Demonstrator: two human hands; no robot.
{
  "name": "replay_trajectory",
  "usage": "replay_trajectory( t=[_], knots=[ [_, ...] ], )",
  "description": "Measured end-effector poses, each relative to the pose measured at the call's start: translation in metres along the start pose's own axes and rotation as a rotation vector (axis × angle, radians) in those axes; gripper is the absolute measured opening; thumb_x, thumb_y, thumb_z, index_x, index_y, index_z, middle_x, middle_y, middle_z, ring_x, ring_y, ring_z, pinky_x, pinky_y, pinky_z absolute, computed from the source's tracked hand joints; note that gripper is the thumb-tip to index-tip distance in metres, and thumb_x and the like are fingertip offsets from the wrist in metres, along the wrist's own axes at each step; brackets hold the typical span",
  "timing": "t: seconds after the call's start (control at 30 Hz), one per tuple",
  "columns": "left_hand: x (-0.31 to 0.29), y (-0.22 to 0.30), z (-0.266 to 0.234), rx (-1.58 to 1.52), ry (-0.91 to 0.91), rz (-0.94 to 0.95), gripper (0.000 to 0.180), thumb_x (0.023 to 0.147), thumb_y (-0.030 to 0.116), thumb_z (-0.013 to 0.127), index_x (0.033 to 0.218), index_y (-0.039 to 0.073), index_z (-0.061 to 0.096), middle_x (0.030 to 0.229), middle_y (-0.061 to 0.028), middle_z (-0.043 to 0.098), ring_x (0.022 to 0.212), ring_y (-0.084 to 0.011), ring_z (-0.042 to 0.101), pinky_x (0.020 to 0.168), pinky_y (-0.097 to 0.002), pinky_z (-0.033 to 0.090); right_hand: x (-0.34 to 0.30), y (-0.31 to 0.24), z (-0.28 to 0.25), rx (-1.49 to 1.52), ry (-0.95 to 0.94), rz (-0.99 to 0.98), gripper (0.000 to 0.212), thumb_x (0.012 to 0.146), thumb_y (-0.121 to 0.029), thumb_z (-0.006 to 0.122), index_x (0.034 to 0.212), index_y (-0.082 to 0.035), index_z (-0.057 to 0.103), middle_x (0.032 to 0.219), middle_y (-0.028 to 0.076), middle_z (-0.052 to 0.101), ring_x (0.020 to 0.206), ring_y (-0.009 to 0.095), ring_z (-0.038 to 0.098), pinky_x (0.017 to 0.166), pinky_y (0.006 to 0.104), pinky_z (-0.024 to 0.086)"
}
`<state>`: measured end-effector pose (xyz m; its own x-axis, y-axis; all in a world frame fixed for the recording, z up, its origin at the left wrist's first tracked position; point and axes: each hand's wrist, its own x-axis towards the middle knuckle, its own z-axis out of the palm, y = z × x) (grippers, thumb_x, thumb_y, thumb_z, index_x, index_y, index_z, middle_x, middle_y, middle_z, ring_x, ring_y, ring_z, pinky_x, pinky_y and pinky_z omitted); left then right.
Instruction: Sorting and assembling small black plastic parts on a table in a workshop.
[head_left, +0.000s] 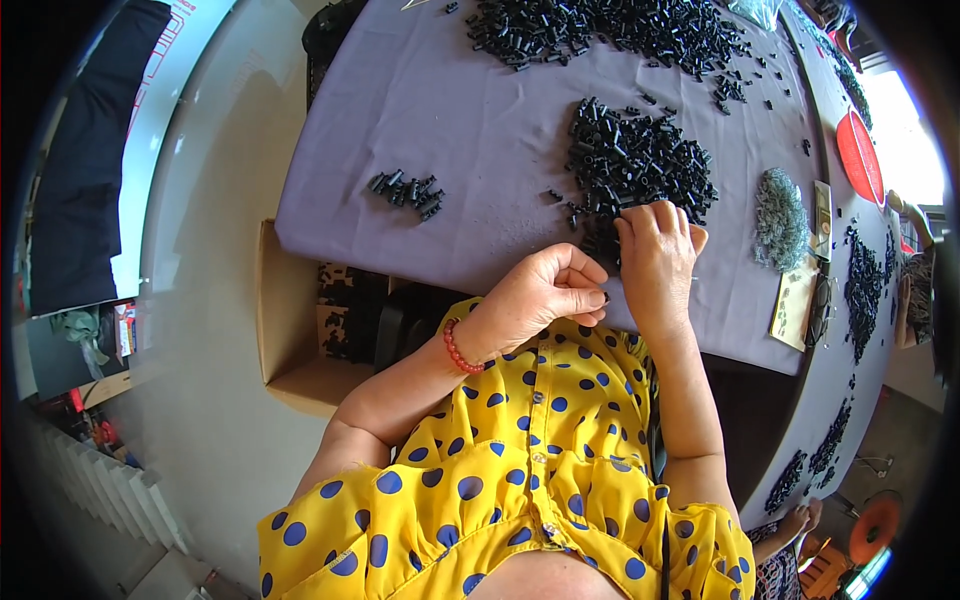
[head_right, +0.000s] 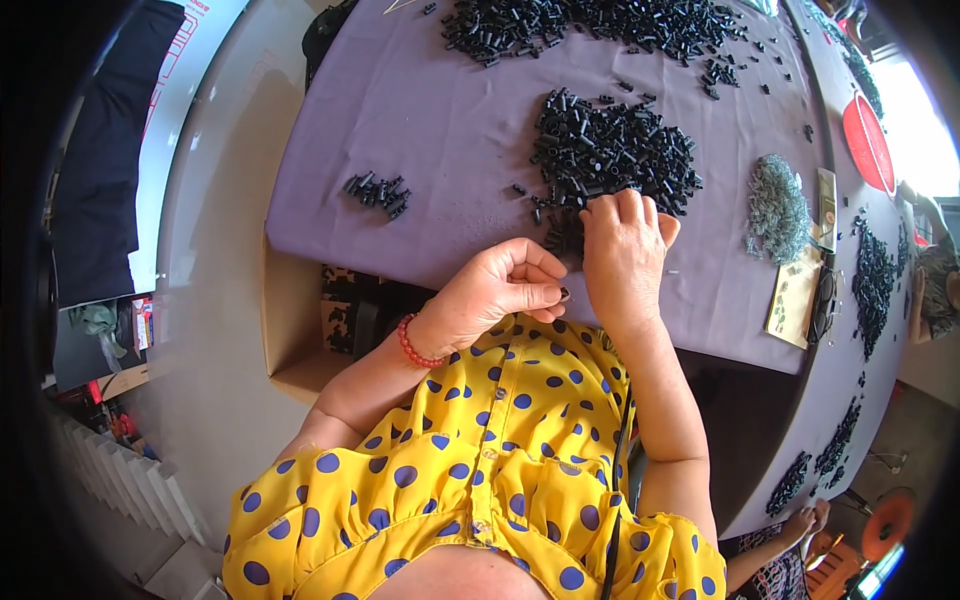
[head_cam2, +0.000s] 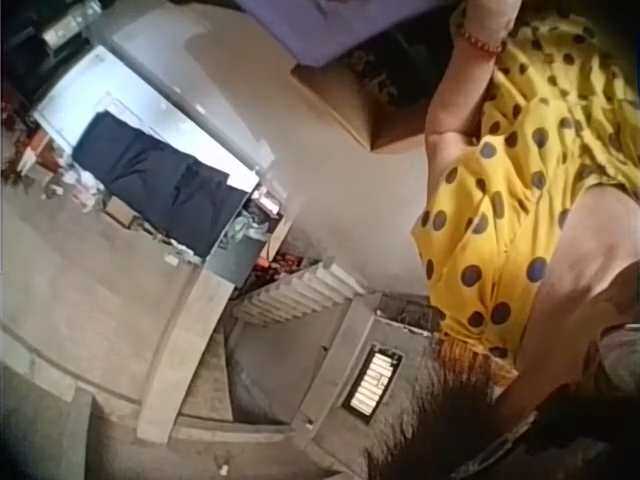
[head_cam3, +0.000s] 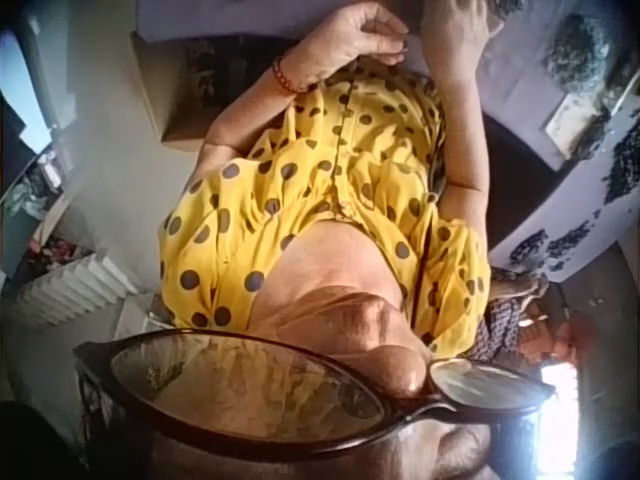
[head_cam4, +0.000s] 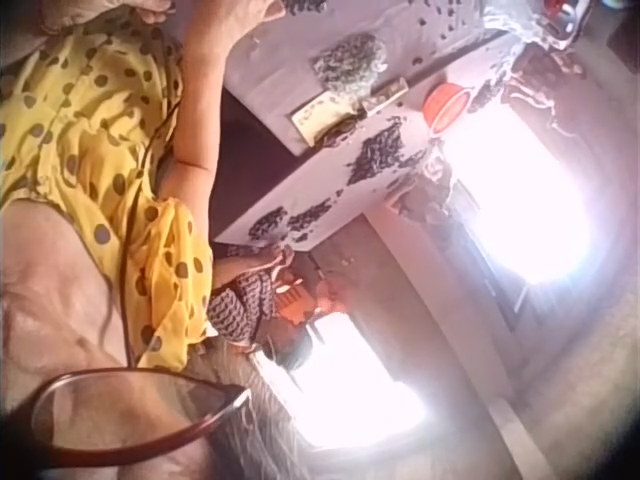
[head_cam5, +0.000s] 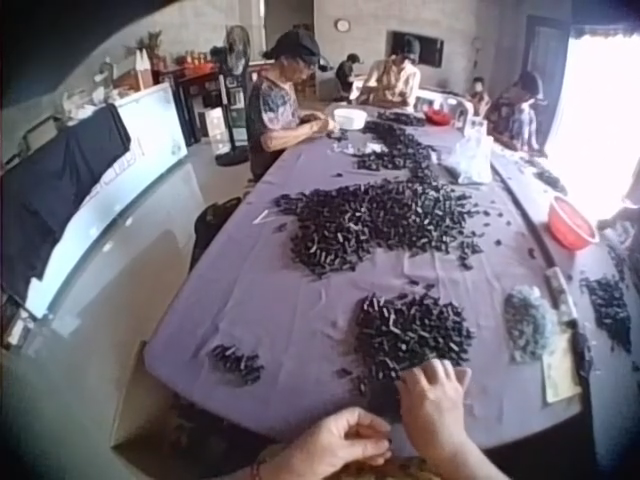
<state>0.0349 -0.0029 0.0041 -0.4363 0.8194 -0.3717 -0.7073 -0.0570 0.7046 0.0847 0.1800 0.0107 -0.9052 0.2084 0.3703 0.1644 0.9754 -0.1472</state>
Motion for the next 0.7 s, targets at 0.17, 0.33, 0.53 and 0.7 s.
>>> replay_trajectory(
  t=[0.17,0.33,0.53,0.7],
  knots=[
    [-0.001,0.002,-0.003,0.021,0.012,0.027,0.021,0.098,0.005,0.068,0.115,-0.002,0.059,0.100,-0.0087,0.069,0.089,-0.0150,0.071,0.082,-0.0269,0.059,-0.003,0.000,-0.019,0.488,0.071,0.168,0.011,0.094,-0.003,0.070,0.103,-0.005,0.063,0.088,0.007,0.069,0.071,0.022,0.068,0.066,0.0341,0.052],
    [-0.003,0.010,-0.003,0.129,0.058,0.077,0.022,0.101,0.013,0.068,0.119,0.004,0.060,0.107,-0.0038,0.067,0.095,-0.0134,0.069,0.083,-0.0252,0.056,-0.020,-0.004,-0.045,1.243,-0.147,0.588,0.007,0.101,-0.003,0.062,0.107,0.001,0.062,0.095,0.007,0.070,0.072,0.010,0.067,0.061,0.0235,0.055],
    [-0.003,0.010,0.000,0.095,0.042,0.152,0.021,0.101,0.014,0.068,0.118,0.004,0.061,0.105,-0.0033,0.068,0.093,-0.0123,0.069,0.079,-0.0245,0.056,-0.043,0.003,-0.051,1.538,-0.252,0.606,0.018,0.101,-0.011,0.066,0.111,0.004,0.072,0.085,0.006,0.069,0.071,0.010,0.067,0.058,0.0222,0.054],
    [0.000,0.003,-0.002,0.062,0.001,0.148,0.020,0.100,0.010,0.069,0.116,0.003,0.061,0.107,-0.0051,0.067,0.094,-0.0140,0.070,0.078,-0.0256,0.058,-0.052,-0.004,-0.043,1.516,-0.224,0.532,0.019,0.101,-0.007,0.065,0.115,0.004,0.070,0.094,0.007,0.071,0.076,0.010,0.068,0.063,0.0218,0.055]
  ],
)
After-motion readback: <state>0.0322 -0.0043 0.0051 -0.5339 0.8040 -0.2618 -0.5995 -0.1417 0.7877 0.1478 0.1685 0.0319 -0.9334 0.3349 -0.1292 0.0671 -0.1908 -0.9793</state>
